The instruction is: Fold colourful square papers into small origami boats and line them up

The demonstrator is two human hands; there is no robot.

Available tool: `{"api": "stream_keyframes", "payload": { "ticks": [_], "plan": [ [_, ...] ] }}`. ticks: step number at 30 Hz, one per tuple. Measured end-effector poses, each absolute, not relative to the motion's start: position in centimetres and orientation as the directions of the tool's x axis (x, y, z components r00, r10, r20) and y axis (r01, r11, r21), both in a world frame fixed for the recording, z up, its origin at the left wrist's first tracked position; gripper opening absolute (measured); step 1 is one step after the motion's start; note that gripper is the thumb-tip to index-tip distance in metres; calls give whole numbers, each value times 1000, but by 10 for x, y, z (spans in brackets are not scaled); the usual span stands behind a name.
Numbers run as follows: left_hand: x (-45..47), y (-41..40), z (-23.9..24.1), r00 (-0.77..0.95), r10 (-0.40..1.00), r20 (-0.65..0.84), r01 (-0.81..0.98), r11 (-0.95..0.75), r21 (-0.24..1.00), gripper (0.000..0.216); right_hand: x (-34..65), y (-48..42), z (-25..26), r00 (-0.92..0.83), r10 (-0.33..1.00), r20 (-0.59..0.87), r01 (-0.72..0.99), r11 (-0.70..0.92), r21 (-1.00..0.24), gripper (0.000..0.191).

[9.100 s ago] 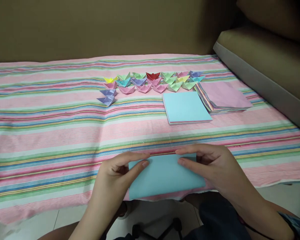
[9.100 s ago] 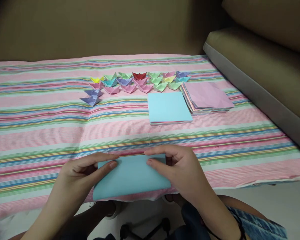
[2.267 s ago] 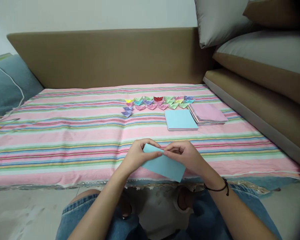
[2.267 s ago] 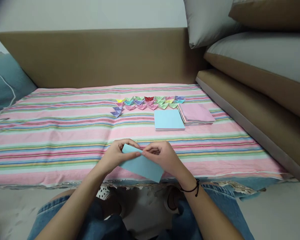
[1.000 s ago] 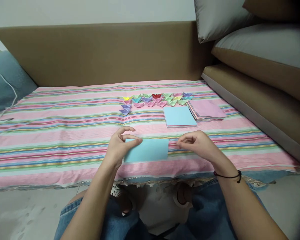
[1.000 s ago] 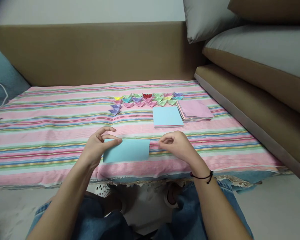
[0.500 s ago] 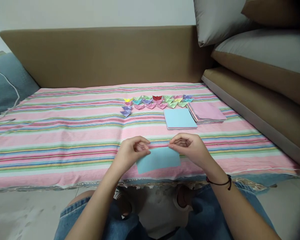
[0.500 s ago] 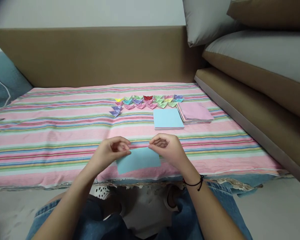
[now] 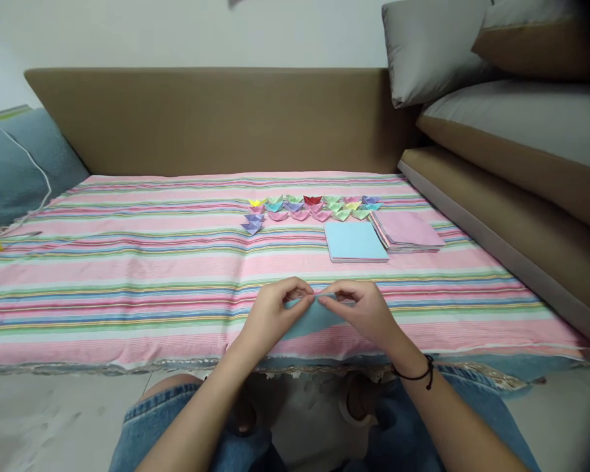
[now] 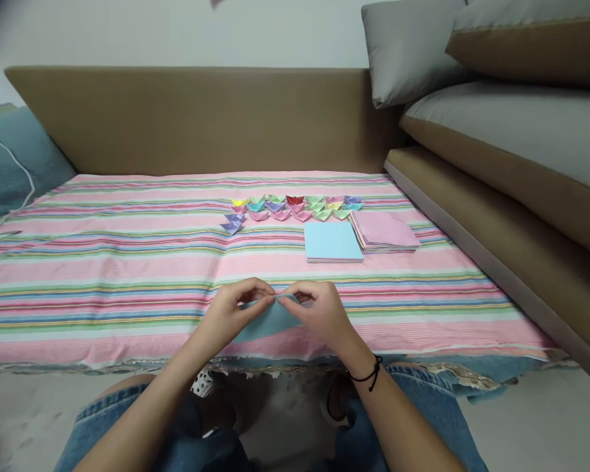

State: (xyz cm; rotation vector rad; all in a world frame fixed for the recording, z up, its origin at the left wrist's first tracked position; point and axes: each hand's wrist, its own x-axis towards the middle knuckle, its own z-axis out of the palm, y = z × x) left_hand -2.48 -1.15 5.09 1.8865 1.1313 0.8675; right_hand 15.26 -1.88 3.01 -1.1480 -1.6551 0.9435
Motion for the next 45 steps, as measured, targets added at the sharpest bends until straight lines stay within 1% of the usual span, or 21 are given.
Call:
{"api": "stream_keyframes", "payload": {
  "ticks": [4, 8, 13, 16, 20, 22, 24, 29, 31, 33, 34, 37, 38, 40, 42, 45],
  "plan": [
    [-21, -10, 48, 385, 884, 264, 387, -414, 824, 10, 149, -21, 30, -153, 945, 288, 297, 322, -899, 17],
    [-20, -11, 46, 378, 873, 307, 433, -460, 775, 12, 152, -21, 30, -87, 934, 346, 332, 355, -874, 12],
    [-34, -12, 49, 290, 883, 369, 534, -469, 703, 14, 168, -14, 32, 59, 924, 379, 302, 345, -889, 14],
    [-47, -13, 54, 239, 901, 362, 542, -433, 720, 15, 178, -9, 34, 106, 915, 389, 256, 353, -900, 15],
    [-61, -19, 57, 207, 920, 334, 490, -393, 778, 16, 178, -8, 35, 41, 921, 387, 198, 372, -907, 17],
    [-67, -20, 56, 175, 940, 292, 430, -340, 837, 16, 175, -8, 35, 14, 929, 369, 162, 362, -918, 19],
    [-72, -19, 54, 150, 963, 224, 329, -262, 907, 17, 174, -7, 37, 12, 939, 343, 122, 339, -933, 23],
    [-86, -12, 53, 144, 970, 198, 300, -233, 925, 23, 183, -6, 44, 70, 964, 257, 5, 257, -966, 31],
    [-87, -11, 58, 121, 969, 216, 303, -244, 921, 22, 186, -6, 46, 44, 975, 216, -24, 217, -976, 32],
    [-82, -12, 64, 112, 965, 236, 304, -260, 917, 21, 185, -7, 46, -21, 987, 158, -31, 157, -987, 33],
    [-77, -13, 67, 131, 963, 237, 305, -266, 914, 21, 182, -7, 46, -69, 989, 131, -32, 129, -991, 33],
    [-60, -15, 70, 343, 930, 132, 357, -259, 898, 25, 171, -7, 40, -207, 975, 81, -35, 75, -997, 34],
    [-54, -16, 69, 372, 923, 100, 375, -248, 893, 24, 166, -7, 37, -234, 969, 74, -33, 68, -997, 34],
    [-45, -17, 63, 374, 925, 69, 399, -228, 888, 23, 159, -6, 31, -263, 962, 75, -10, 75, -997, 33],
    [-40, -19, 56, 355, 932, 76, 409, -228, 884, 21, 154, -6, 27, -275, 955, 112, 60, 133, -989, 29],
    [-40, -21, 49, 374, 924, 74, 407, -236, 882, 19, 149, -8, 24, -298, 931, 208, 200, 274, -941, 18]
  ]
}}
